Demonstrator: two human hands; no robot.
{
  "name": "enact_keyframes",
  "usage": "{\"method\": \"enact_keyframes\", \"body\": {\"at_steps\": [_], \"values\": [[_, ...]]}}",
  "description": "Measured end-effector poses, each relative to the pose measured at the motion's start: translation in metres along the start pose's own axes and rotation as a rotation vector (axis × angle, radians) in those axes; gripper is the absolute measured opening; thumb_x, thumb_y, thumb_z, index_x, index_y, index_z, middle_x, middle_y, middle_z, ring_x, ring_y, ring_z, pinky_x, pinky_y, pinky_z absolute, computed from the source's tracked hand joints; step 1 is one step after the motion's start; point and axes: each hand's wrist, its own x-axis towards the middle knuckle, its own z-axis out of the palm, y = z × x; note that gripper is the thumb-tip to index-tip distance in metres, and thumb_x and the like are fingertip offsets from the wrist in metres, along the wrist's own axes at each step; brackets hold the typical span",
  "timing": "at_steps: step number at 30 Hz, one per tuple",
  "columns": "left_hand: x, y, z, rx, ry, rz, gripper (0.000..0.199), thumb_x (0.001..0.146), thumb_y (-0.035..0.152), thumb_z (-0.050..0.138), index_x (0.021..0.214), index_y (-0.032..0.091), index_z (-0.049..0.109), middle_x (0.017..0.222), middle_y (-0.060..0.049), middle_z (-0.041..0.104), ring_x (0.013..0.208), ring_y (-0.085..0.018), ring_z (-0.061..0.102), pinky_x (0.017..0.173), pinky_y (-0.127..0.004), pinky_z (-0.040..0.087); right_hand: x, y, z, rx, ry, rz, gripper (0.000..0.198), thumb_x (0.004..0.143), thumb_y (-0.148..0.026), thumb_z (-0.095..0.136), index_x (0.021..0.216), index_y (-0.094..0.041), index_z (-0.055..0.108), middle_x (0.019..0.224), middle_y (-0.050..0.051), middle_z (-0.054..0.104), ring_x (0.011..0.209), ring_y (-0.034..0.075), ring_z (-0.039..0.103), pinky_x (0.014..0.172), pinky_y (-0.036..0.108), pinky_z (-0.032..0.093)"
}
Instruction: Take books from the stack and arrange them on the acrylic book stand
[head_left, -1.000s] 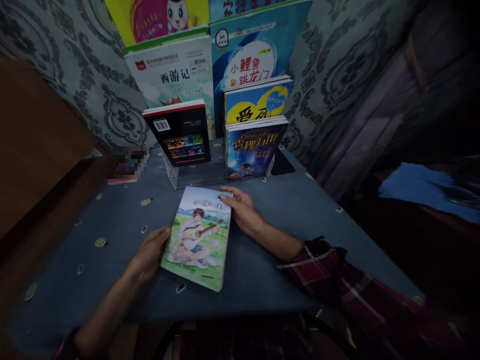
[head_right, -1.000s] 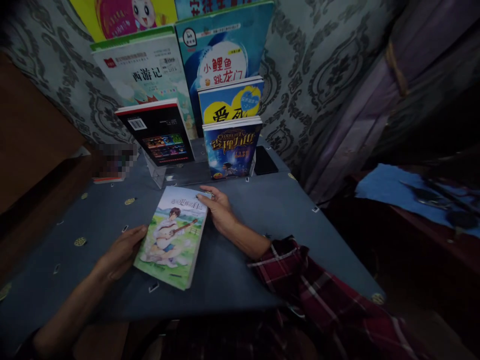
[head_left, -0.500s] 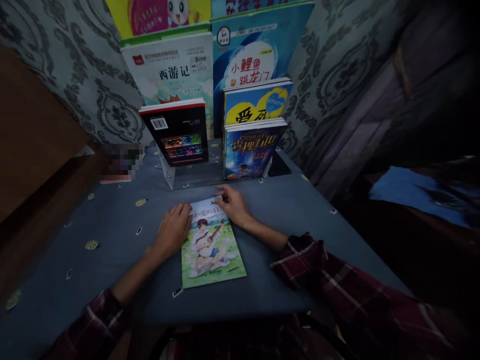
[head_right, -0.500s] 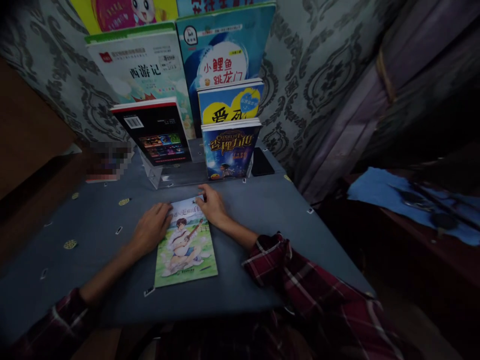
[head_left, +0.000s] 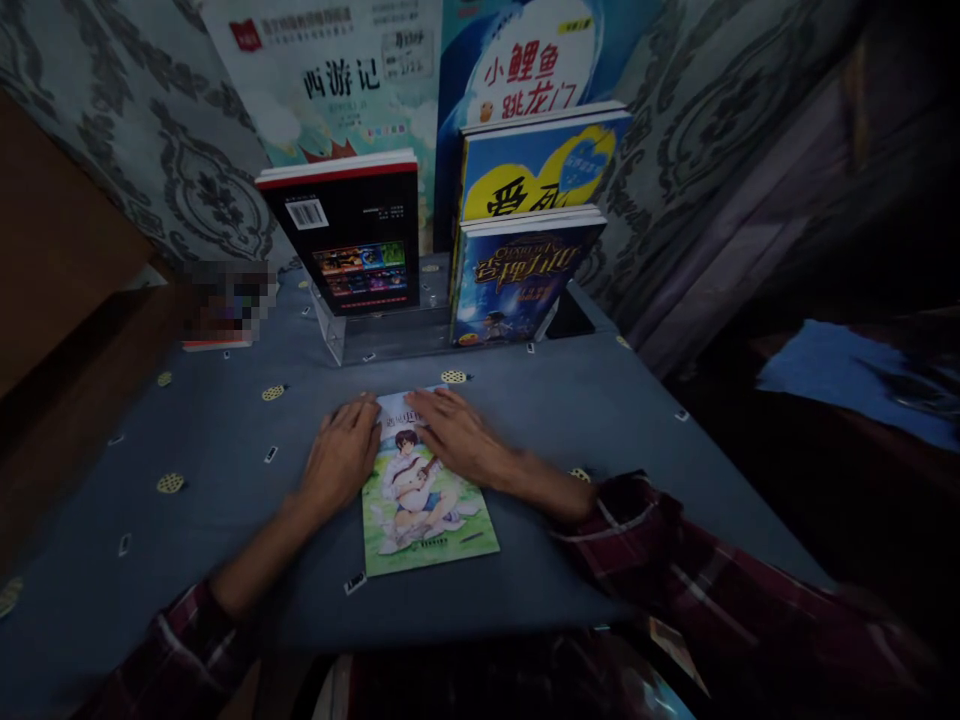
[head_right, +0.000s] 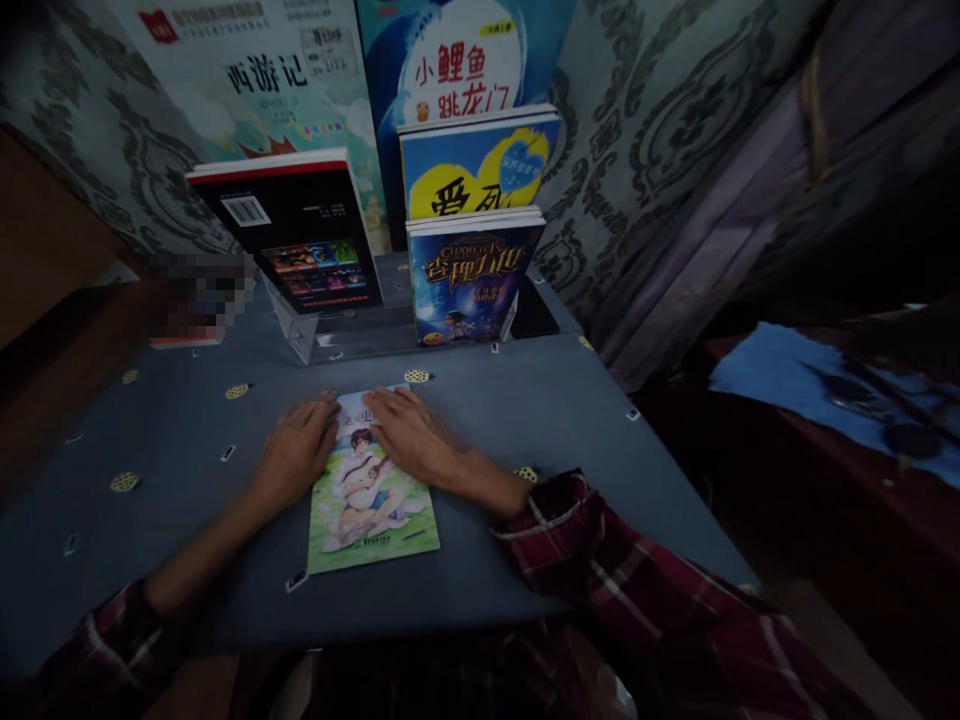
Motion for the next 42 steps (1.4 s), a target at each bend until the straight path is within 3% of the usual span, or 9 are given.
{"method": "enact_keyframes", "body": {"at_steps": [5, 9, 13, 20, 29, 33, 37, 40, 42], "values": [[0.002, 0.001, -0.003, -0.001, -0.02, 0.004, 0.029, 0.102, 0.022, 0.039, 0.121, 0.016, 0.06, 0.137, -0.016, 0.065, 0.128, -0.029, 0.06, 0.105, -0.047, 0.049, -0.003, 0.029, -0.015, 0.031, 0.123, 0.115, 0.036, 0.095, -0.015, 0.051, 0.128, -0.019, 0.066, 0.125, 0.012, 0.075, 0.119, 0.026, 0.069, 0.113, 0.05, 0.046], [0.004, 0.004, -0.008, 0.078, -0.082, 0.016, 0.03, 0.102, 0.02, 0.038, 0.12, 0.016, 0.061, 0.14, -0.017, 0.063, 0.129, -0.03, 0.06, 0.109, -0.051, 0.045, 0.0, 0.035, -0.022, 0.226, 0.161, 0.193, 0.035, 0.095, -0.015, 0.05, 0.123, -0.019, 0.07, 0.118, 0.009, 0.078, 0.112, 0.024, 0.072, 0.101, 0.041, 0.055], [0.015, 0.009, -0.01, 0.097, -0.155, 0.091, 0.039, 0.102, 0.014, 0.031, 0.132, 0.014, 0.057, 0.146, -0.017, 0.059, 0.139, -0.032, 0.052, 0.116, -0.059, 0.036, 0.002, 0.037, -0.025, 0.419, 0.152, 0.261, 0.036, 0.095, -0.016, 0.049, 0.126, -0.019, 0.068, 0.114, 0.007, 0.079, 0.107, 0.021, 0.074, 0.092, 0.035, 0.057], [0.037, 0.031, 0.001, -0.024, -0.221, 0.246, 0.047, 0.096, 0.009, 0.041, 0.143, 0.011, 0.052, 0.155, -0.019, 0.051, 0.148, -0.03, 0.043, 0.122, -0.056, 0.032, 0.002, 0.042, -0.025, 0.475, 0.148, 0.238, 0.036, 0.096, -0.018, 0.048, 0.127, -0.017, 0.066, 0.118, 0.009, 0.078, 0.113, 0.022, 0.072, 0.099, 0.039, 0.055], [-0.004, 0.06, -0.006, -0.212, -0.258, 0.597, 0.042, 0.1, 0.014, 0.045, 0.14, 0.018, 0.058, 0.147, -0.013, 0.06, 0.144, -0.026, 0.048, 0.121, -0.053, 0.037, 0.002, 0.041, -0.026, 0.468, 0.127, 0.247, 0.032, 0.097, -0.02, 0.049, 0.124, -0.017, 0.066, 0.116, 0.009, 0.078, 0.11, 0.023, 0.073, 0.097, 0.039, 0.056], [-0.02, 0.073, -0.01, -0.252, -0.231, 0.731, 0.034, 0.103, 0.027, 0.05, 0.134, 0.02, 0.063, 0.139, -0.01, 0.066, 0.139, -0.027, 0.053, 0.12, -0.054, 0.038, 0.002, 0.039, -0.027, 0.453, 0.13, 0.241, 0.032, 0.097, -0.019, 0.048, 0.122, -0.016, 0.067, 0.115, 0.01, 0.078, 0.109, 0.022, 0.073, 0.096, 0.038, 0.055], [-0.021, 0.079, -0.014, -0.255, -0.183, 0.763, 0.03, 0.102, 0.041, 0.054, 0.117, 0.021, 0.069, 0.128, -0.009, 0.071, 0.133, -0.028, 0.057, 0.118, -0.055, 0.039, 0.002, 0.038, -0.028, 0.446, 0.146, 0.251, 0.032, 0.096, -0.019, 0.05, 0.122, -0.016, 0.068, 0.113, 0.009, 0.079, 0.106, 0.022, 0.073, 0.093, 0.037, 0.056], [-0.02, 0.076, -0.023, -0.228, -0.185, 0.76, 0.034, 0.103, 0.042, 0.05, 0.087, 0.022, 0.071, 0.097, -0.004, 0.075, 0.108, -0.021, 0.068, 0.114, -0.048, 0.043, 0.001, 0.036, -0.029, 0.423, 0.196, 0.278, 0.03, 0.095, -0.02, 0.052, 0.119, -0.015, 0.07, 0.1, 0.007, 0.081, 0.093, 0.02, 0.074, 0.086, 0.035, 0.056], [-0.022, 0.071, -0.031, -0.192, -0.201, 0.712, 0.041, 0.104, 0.04, 0.048, 0.075, 0.021, 0.069, 0.076, -0.002, 0.069, 0.084, -0.017, 0.068, 0.101, -0.04, 0.05, 0.0, 0.033, -0.029, 0.453, 0.217, 0.294, 0.028, 0.096, -0.024, 0.053, 0.116, -0.016, 0.071, 0.088, 0.005, 0.08, 0.079, 0.018, 0.073, 0.077, 0.031, 0.057]]}}
